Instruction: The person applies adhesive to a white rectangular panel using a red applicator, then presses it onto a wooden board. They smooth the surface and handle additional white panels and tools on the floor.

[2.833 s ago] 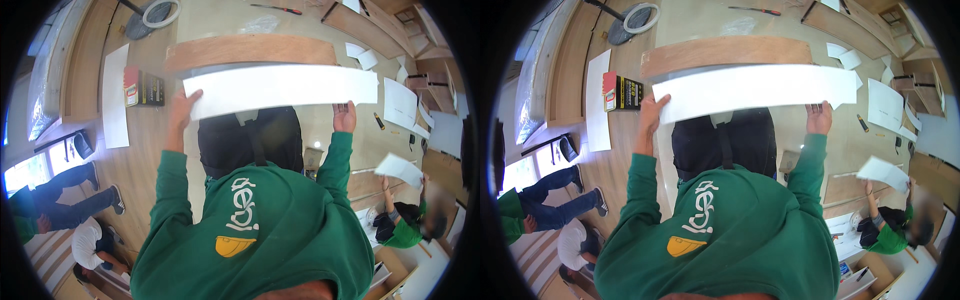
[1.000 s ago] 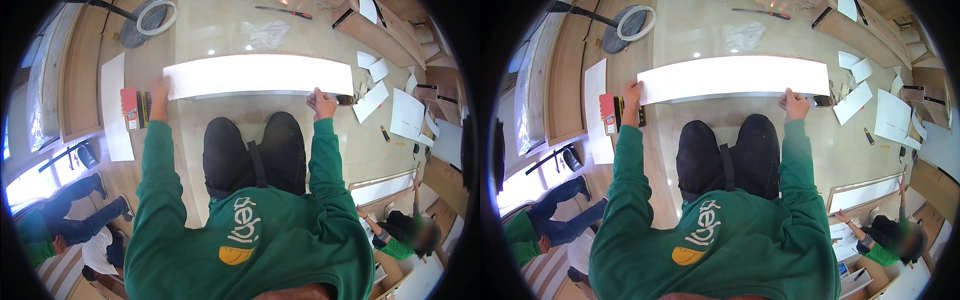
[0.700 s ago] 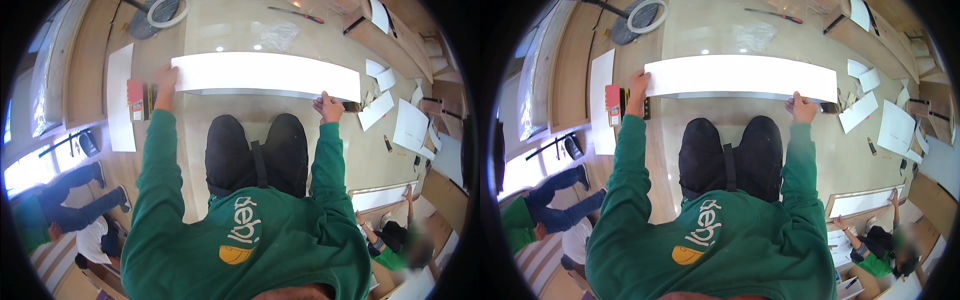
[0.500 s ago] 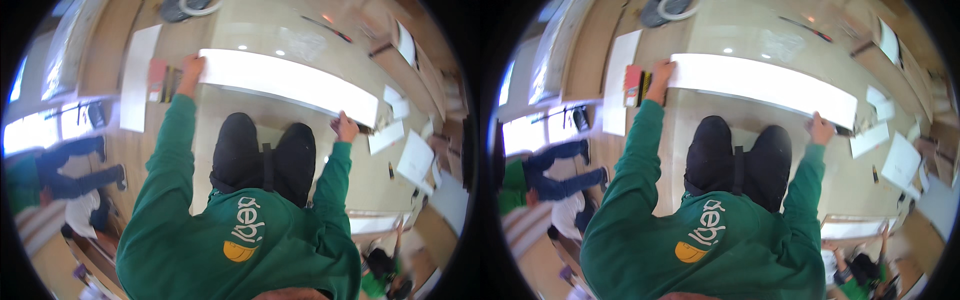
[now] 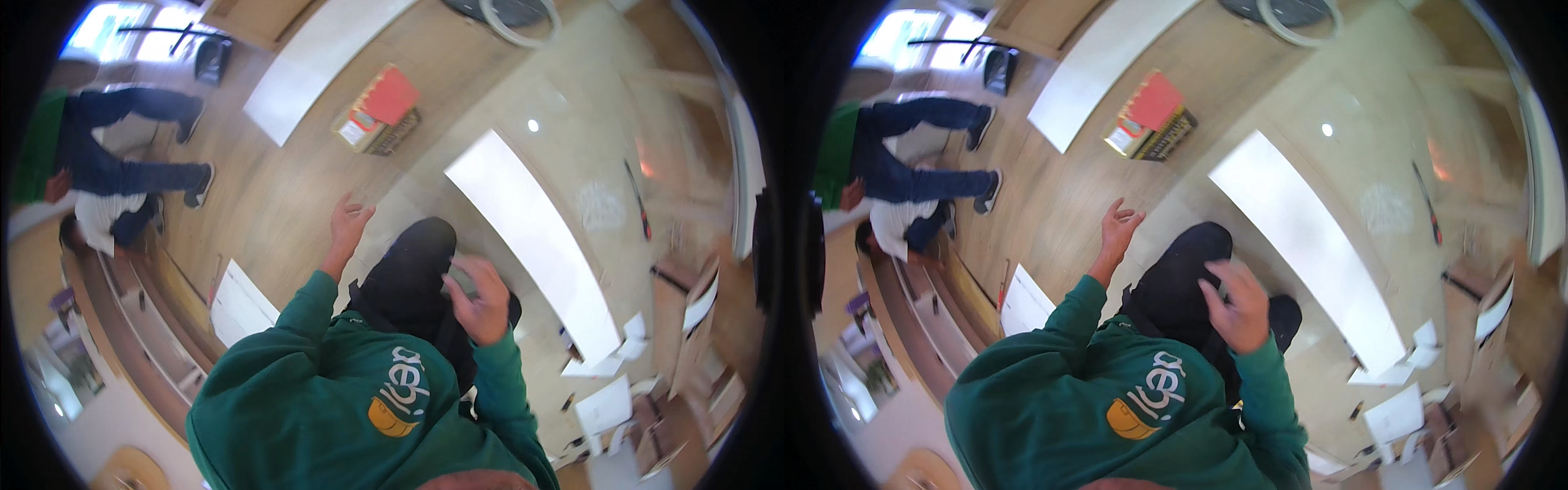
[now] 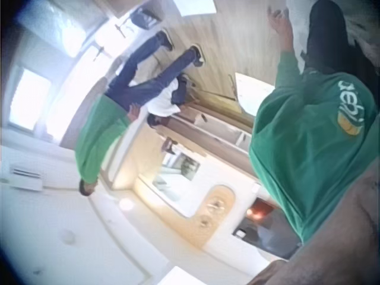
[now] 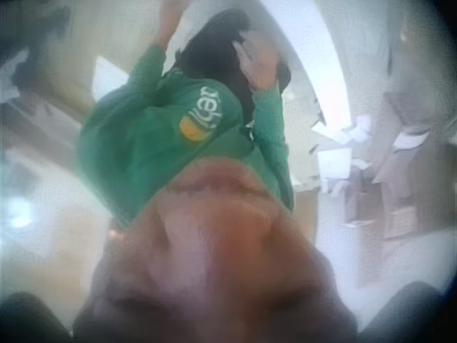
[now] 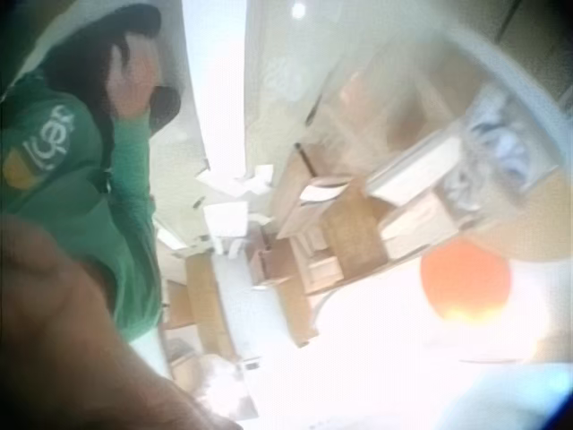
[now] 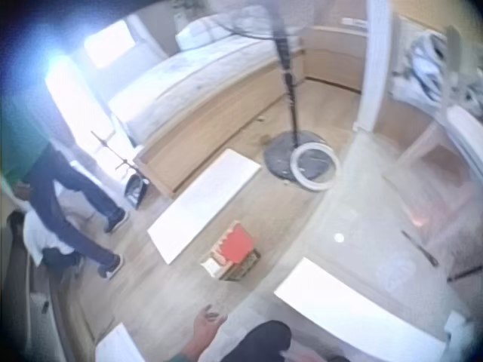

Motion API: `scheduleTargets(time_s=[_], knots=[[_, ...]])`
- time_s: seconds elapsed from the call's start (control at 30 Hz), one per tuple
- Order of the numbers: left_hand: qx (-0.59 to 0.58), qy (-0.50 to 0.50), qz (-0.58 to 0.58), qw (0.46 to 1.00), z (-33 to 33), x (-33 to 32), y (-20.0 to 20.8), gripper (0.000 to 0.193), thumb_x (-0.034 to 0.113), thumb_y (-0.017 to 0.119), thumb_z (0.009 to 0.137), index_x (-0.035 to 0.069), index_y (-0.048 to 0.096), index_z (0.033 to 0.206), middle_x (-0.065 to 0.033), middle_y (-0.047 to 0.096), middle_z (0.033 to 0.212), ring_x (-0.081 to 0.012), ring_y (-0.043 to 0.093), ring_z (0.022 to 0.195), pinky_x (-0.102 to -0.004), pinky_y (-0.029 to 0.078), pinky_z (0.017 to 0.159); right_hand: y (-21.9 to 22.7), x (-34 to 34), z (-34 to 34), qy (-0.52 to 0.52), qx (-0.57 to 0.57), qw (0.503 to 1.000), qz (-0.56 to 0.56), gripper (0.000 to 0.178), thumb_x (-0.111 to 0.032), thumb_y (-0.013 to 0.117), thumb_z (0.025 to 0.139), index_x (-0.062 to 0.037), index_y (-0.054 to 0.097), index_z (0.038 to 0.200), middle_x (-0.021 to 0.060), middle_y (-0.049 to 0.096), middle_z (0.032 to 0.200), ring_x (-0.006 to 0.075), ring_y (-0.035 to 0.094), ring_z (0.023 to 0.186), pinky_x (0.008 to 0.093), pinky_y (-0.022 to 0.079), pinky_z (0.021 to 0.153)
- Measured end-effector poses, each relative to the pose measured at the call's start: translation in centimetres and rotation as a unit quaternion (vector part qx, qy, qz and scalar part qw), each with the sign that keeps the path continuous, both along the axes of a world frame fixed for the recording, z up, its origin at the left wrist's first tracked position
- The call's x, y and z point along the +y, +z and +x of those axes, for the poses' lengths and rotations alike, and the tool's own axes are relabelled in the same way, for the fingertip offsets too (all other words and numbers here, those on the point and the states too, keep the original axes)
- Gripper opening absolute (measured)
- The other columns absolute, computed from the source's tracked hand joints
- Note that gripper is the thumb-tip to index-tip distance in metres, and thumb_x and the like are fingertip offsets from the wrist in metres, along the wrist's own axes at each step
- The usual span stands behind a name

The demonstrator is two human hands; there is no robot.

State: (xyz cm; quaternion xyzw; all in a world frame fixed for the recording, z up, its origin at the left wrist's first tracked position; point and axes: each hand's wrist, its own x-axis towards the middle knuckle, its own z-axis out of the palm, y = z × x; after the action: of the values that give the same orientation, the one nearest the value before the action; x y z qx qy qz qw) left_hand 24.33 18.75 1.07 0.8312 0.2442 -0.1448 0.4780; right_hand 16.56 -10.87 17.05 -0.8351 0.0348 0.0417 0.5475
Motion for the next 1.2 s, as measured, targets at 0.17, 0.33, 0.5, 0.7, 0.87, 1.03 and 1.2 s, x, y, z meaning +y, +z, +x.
scheduleTargets(time_s=[0.17, 0.33, 0.5, 0.7, 0.87, 1.03, 1.2], knots=[[-0.14, 0.002, 0.081, 0.987, 4.0, 2.6, -3.2, 0.127, 0.044, 0.092, 0.064, -0.003, 0.016, 0.154, -0.0255, 0.023, 0.158, -0.0374, 0.026, 0.146, -0.0438, 0.026, 0.12, -2.1, 6.7, 21.4, 0.282, -0.257, 0.887, -0.261, 0.077, 0.005, 0.056, 0.076, -0.0142, 0.043, 0.149, 0.0221, 0.04, 0.151, 0.0445, 0.037, 0.139, 0.0574, 0.026, 0.115], [-0.248, 0.071, -0.072, 0.964, 12.0, -0.2, -5.9, 0.136, 0.035, 0.097, 0.051, 0.0, 0.015, 0.155, -0.0243, 0.032, 0.153, -0.0398, 0.035, 0.141, -0.0446, 0.03, 0.118, -8.1, 9.0, 30.7, 0.404, -0.254, 0.784, -0.397, 0.074, 0.007, 0.059, 0.079, -0.0163, 0.046, 0.147, 0.0105, 0.035, 0.157, 0.0389, 0.03, 0.145, 0.057, 0.028, 0.115], [-0.317, 0.047, -0.018, 0.947, 13.5, -1.2, -7.5, 0.109, 0.034, 0.095, 0.053, 0.004, 0.035, 0.139, -0.0215, 0.049, 0.128, -0.0396, 0.05, 0.122, -0.0459, 0.042, 0.104, -11.1, 7.1, 31.9, 0.394, -0.361, 0.755, -0.381, 0.052, 0.006, 0.052, 0.087, -0.0113, 0.057, 0.137, 0.0126, 0.057, 0.139, 0.0371, 0.051, 0.131, 0.0404, 0.046, 0.105], [-0.32, 0.04, -0.049, 0.945, 14.0, -0.1, -7.8, 0.083, 0.033, 0.089, 0.061, 0.007, 0.043, 0.126, -0.0197, 0.054, 0.113, -0.0411, 0.055, 0.107, -0.0486, 0.046, 0.093, -5.1, 7.4, 30.1, 0.295, -0.138, 0.94, 0.099, 0.045, -0.008, 0.056, 0.094, 0.005, 0.05, 0.137, 0.0229, 0.055, 0.138, 0.0328, 0.055, 0.127, 0.0426, 0.047, 0.103], [-0.211, -0.036, -0.061, 0.975, 14.1, 0.6, -6.4, 0.059, 0.04, 0.081, 0.071, 0.005, 0.061, 0.114, -0.0199, 0.062, 0.109, -0.0396, 0.059, 0.102, -0.0455, 0.047, 0.094, 11.5, -3.2, 20.6, -0.172, -0.241, 0.954, -0.039, 0.047, -0.026, 0.048, 0.101, 0.0026, 0.05, 0.138, 0.0196, 0.054, 0.139, 0.0309, 0.053, 0.125, 0.0463, 0.04, 0.111], [-0.313, -0.176, 0.166, 0.919, 16.5, -1.2, -6.8, 0.059, 0.048, 0.072, 0.081, 0.01, 0.061, 0.125, -0.0137, 0.063, 0.119, -0.0362, 0.054, 0.113, -0.0459, 0.047, 0.094, 13.4, -8.5, 2.0, -0.316, -0.126, 0.84, 0.422, 0.03, -0.018, 0.055, 0.1, -0.0024, 0.061, 0.124, 0.0111, 0.066, 0.116, 0.0209, 0.061, 0.098, 0.0352, 0.046, 0.081], [-0.349, -0.064, -0.123, 0.927, 19.7, -2.3, -2.6, 0.094, 0.024, 0.094, 0.064, -0.006, 0.041, 0.134, -0.0177, 0.055, 0.129, -0.0258, 0.056, 0.117, -0.0377, 0.047, 0.1, 6.4, -6.7, -14.5, -0.46, -0.028, 0.728, 0.507, 0.033, -0.016, 0.055, 0.1, -0.0069, 0.055, 0.131, 0.0097, 0.067, 0.121, 0.0215, 0.066, 0.105, 0.0388, 0.061, 0.075]])
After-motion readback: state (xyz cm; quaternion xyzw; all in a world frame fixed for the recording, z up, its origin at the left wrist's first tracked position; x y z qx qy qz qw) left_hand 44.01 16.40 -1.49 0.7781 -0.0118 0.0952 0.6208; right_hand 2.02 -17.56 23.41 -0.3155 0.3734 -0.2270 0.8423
